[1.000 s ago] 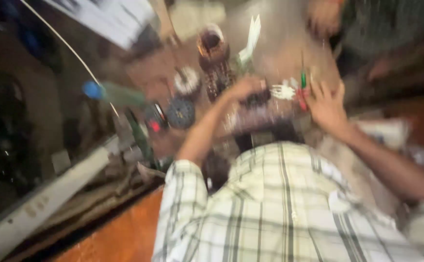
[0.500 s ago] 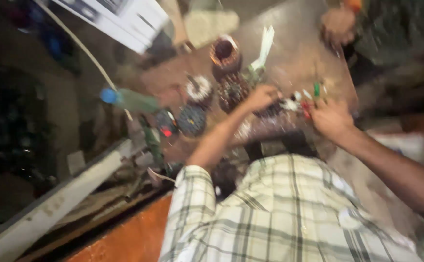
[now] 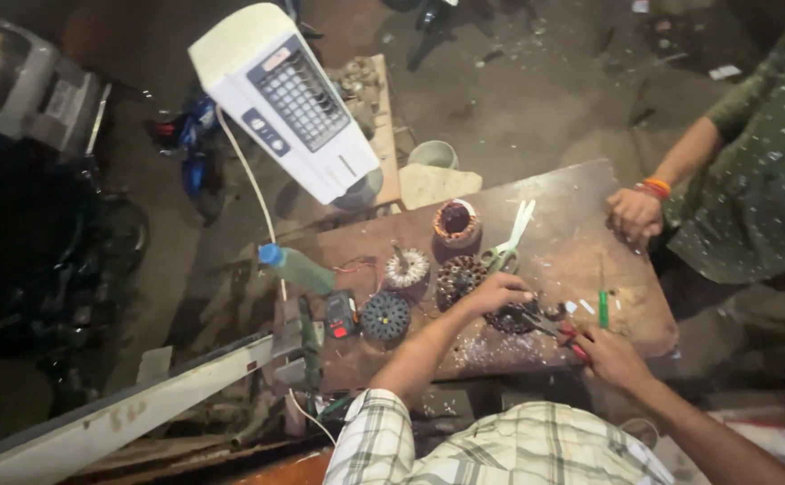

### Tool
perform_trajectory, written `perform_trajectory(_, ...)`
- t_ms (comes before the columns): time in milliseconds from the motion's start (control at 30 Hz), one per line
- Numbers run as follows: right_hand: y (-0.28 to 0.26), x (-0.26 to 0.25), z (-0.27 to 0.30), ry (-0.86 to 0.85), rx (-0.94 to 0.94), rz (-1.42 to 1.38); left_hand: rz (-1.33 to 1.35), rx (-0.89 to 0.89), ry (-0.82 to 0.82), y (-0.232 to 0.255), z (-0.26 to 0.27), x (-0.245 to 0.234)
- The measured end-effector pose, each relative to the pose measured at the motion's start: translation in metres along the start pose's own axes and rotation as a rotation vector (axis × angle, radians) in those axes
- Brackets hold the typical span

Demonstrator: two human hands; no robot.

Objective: The person uses pliers to cut and pull copper windings from a motor stator on a cluttered workbench. They repeatedly grip and strip the coils, leaving loose copper strands on the table.

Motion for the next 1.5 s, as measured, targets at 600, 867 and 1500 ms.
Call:
perform_trajectory(600, -0.03, -0.068, 0.016, -0.154, 0.282, 0.171, -0.303, -0.06, -0.118, 0.007, -0.012, 0.009)
perform_trajectory(867, -0.047, -0.086, 0.015, -0.069, 0.209, 0.31, -0.348, -0.025, -0.034, 0.008, -0.005, 0.018)
perform_trajectory(1500, -0.029, -0.097, -0.009, -0.383, 0.112, 0.434, -0.495, 0.064, -0.072, 0.022, -0.013, 0.022)
Point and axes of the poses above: each hand's wrist, its own z-axis away from the middle knuckle, its own x-axis out of the palm, y = z × x, the point moved 4 cm from there along -z, towards the middle knuckle, and after that the axes turned 3 degrees about -y, right-handed, at the moved point
